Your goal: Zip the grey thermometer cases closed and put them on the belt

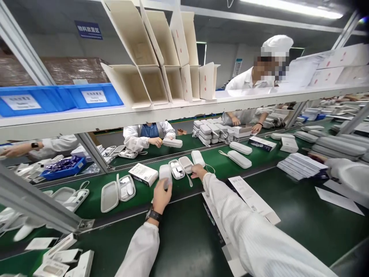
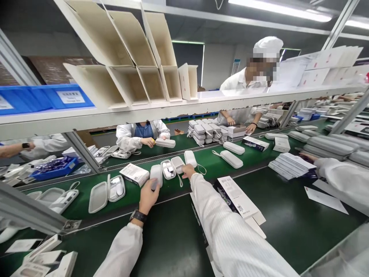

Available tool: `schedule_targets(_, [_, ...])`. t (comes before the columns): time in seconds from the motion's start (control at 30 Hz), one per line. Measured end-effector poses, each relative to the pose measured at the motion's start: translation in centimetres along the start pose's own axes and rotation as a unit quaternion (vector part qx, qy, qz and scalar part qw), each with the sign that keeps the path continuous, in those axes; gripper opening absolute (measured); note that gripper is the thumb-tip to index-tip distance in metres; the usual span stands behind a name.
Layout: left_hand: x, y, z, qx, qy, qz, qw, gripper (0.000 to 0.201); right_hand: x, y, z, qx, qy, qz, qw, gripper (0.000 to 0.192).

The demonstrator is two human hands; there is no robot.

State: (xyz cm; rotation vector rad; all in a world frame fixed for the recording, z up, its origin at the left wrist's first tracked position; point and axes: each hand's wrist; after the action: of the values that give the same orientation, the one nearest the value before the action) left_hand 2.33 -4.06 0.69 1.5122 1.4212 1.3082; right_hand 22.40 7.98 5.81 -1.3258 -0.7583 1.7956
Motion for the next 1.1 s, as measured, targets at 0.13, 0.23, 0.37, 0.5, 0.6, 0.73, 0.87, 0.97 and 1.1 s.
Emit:
schedule_targets(0.13, [-3.0,1.0,1.4,-0.101,-0.071,-0.015,0.992,0.017,-1.6,-0.1,0.7,0.018,-0.04,-0.061,0.997,0.031])
schedule_targets(0.23, [-5.0,1.3,3.3,-0.195,-0.114,-0.057,0.972,0.007,-5.0,0.1,1.0,0.023,-0.071,-0.105,0.992,0.026])
schedule_targets(0.37, [-7.3,2.3,5.7,-0.318,-0.143,-0.116,0.93,0.013,-11.9,0.8,0.1,0.034,-0.147,-0.139,0.979,0.014])
schedule_targets(0.5, [-9.6,4.6,5.8,-0.446,-0.151,-0.099,0.877,0.044,-18.3,3.0,-1.9,0.079,-0.237,-0.131,0.959,0.01])
schedule_targets(0.6, [-11.5,6.6,4.8,-0.571,-0.121,-0.07,0.809,0.069,-21.5,6.3,-3.3,0.068,-0.234,-0.118,0.963,0.013])
schedule_targets(0.73, [-14.3,8.4,4.4,-0.575,-0.096,-0.106,0.806,0.086,-24.5,11.5,-4.3,-0.02,-0.197,-0.153,0.968,0.043])
schedule_targets(0.87, [-16.3,8.5,4.3,-0.438,-0.063,-0.125,0.888,0.067,-26.8,14.9,-5.6,-0.222,-0.264,-0.224,0.912,0.047])
schedule_targets(0.97, [-16.9,8.2,2.9,-0.192,-0.066,-0.068,0.977,0.06,-27.4,14.9,-6.7,-0.353,-0.224,-0.254,0.872,0.039])
schedule_targets(1.1, [-17.0,8.5,0.4,0.088,-0.096,0.03,0.991,0.063,-27.3,12.8,-6.4,-0.449,-0.113,-0.324,0.825,0.02])
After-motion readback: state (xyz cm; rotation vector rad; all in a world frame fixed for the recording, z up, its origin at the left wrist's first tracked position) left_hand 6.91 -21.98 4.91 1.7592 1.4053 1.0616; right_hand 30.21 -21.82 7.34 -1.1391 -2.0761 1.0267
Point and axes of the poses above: each hand's wrist, its own x-axis towards the middle knuckle, its own z-axis out of the palm, y = z × x, and after that the axes turned 12 degrees about -y, right-handed
